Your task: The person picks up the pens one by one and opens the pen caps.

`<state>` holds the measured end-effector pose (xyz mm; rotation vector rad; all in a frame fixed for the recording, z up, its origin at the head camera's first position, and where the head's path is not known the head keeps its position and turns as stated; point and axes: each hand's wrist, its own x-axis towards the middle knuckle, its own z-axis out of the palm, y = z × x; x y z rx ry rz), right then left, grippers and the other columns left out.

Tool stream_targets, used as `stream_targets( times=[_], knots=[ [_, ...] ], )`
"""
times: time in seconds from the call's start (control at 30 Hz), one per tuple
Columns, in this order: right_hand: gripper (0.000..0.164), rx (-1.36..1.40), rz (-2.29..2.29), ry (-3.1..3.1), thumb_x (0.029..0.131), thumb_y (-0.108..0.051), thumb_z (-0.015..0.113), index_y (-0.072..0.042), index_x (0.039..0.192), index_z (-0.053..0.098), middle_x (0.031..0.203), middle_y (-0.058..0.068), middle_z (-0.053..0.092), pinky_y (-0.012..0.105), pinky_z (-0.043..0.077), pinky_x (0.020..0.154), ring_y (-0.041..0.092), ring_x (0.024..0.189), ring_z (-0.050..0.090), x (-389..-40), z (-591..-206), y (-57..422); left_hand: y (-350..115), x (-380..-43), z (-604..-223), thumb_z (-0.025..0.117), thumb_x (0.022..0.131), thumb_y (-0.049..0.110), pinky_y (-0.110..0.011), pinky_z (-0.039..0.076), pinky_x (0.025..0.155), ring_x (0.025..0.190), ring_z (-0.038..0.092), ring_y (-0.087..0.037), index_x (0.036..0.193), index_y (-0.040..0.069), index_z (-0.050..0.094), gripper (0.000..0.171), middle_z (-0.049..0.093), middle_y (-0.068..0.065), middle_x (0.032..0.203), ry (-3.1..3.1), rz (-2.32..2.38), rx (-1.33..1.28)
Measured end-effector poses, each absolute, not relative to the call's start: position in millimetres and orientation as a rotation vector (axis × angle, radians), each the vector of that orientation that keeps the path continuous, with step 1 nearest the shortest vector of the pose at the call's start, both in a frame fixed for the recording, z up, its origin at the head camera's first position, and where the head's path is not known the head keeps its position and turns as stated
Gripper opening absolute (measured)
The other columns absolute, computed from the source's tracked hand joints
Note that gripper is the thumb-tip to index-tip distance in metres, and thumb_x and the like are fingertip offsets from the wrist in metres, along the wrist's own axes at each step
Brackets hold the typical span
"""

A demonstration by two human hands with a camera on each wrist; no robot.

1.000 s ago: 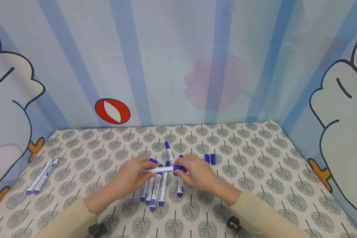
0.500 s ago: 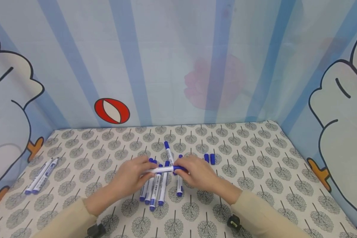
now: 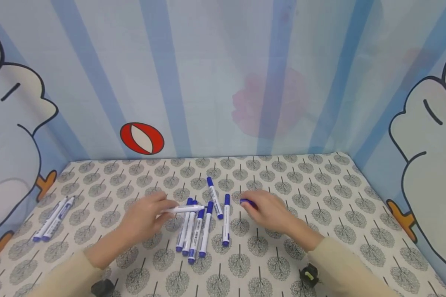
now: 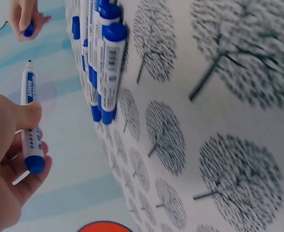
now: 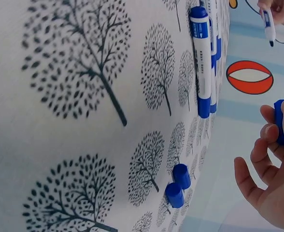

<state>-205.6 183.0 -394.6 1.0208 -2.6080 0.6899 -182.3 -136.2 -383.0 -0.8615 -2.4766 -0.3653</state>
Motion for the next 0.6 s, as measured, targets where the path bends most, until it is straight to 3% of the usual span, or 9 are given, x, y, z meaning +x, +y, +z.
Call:
stream_targets(
  times=[0.1,0.37,0.6],
  knots=[
    [0.012,0.985,0.689,-2.652,0.089,-0.015,0.059,-0.013,0.099,0.064,0.069,-0.013,0.050,0.019,0.035,0.051,0.000,0.058,0.038,-206,-396,189,-143,-181,-382,0.079,0.068,0.014,-0.012,0.029,0.042,0.056,0.037,-0.002,0.092,0.017,0.072,0.026,0.051,0.010,0.070,-2.540,-0.353,-0.832],
    [0.015,0.897,0.682,-2.706,0.087,-0.019,0.061,-0.013,0.101,0.065,0.081,-0.010,0.060,0.019,0.043,0.058,0.001,0.066,0.049,-205,-394,189,-150,-182,-382,0.078,0.070,0.017,-0.013,0.035,0.047,0.060,0.043,-0.003,0.096,0.018,0.070,0.027,0.055,0.008,0.077,-2.588,-0.306,-0.752],
    [0.019,0.890,0.642,-2.713,0.086,-0.017,0.061,-0.015,0.105,0.064,0.087,-0.008,0.063,0.018,0.041,0.055,-0.001,0.063,0.047,-205,-390,194,-157,-181,-381,0.078,0.071,0.017,-0.013,0.035,0.044,0.059,0.046,-0.004,0.094,0.019,0.070,0.025,0.056,0.008,0.078,-2.622,-0.300,-0.723]
  ],
)
